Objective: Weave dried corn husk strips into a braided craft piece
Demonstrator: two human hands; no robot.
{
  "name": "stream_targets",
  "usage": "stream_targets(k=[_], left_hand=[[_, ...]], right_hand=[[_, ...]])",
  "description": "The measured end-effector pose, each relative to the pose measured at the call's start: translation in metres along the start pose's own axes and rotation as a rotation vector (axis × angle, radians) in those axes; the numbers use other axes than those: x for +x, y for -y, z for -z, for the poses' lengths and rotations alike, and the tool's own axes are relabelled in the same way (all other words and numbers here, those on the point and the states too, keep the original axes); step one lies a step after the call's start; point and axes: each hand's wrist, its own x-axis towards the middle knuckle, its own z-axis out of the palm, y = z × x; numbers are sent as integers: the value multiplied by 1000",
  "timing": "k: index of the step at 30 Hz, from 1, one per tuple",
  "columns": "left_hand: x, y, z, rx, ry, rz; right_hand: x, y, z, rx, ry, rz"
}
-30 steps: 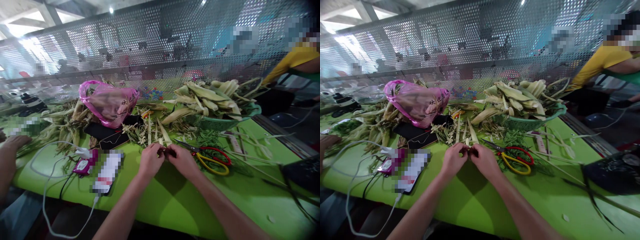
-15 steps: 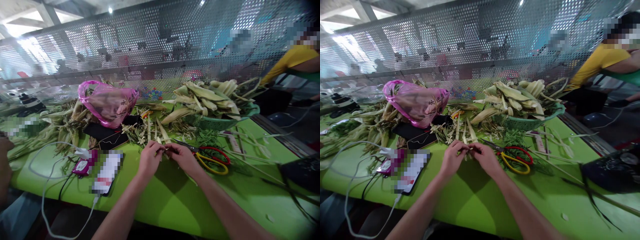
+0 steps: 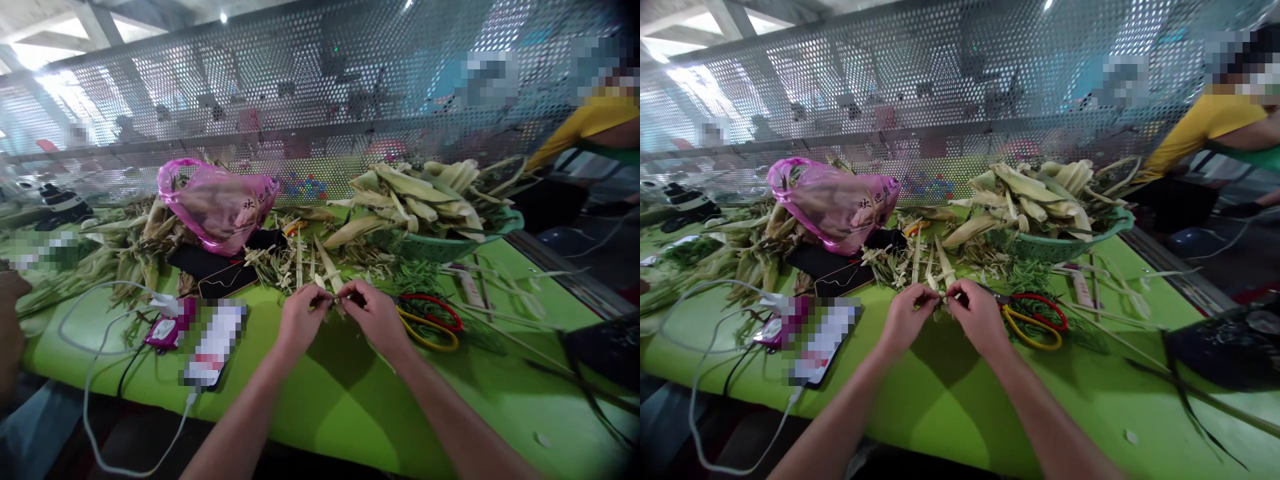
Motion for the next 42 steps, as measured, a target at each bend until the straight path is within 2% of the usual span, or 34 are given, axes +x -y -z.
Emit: stream_targets(k=[7,11,14,19,22,29,36,38,42], left_hand=[[2,5,-1,-114,-1,142],[3,4,-1,-307,13,242],[3,2,0,-468,4,287],[4,-4,3,-674,3,300],[4,-7,4,-746,13,298],[5,-6,2,-713,19,330],[7,-1,1,-622,-13,365],[7,-1,3,-618,-12,346],[8,1,4,-588,-11,288]], right_hand=[[4,-8,10,-122,-39,-114],[7,-12,9,128,-40,-145],[8,-15,7,287,8,-163],[9,-21,5,177,93,-183],[10,-23,5,145,93,-179],[9,-19,3,44,42,-76],[8,-16,0,-11,15,-96],[7,-16,2,42,-8,-118],[7,-13,5,290,12,-145]])
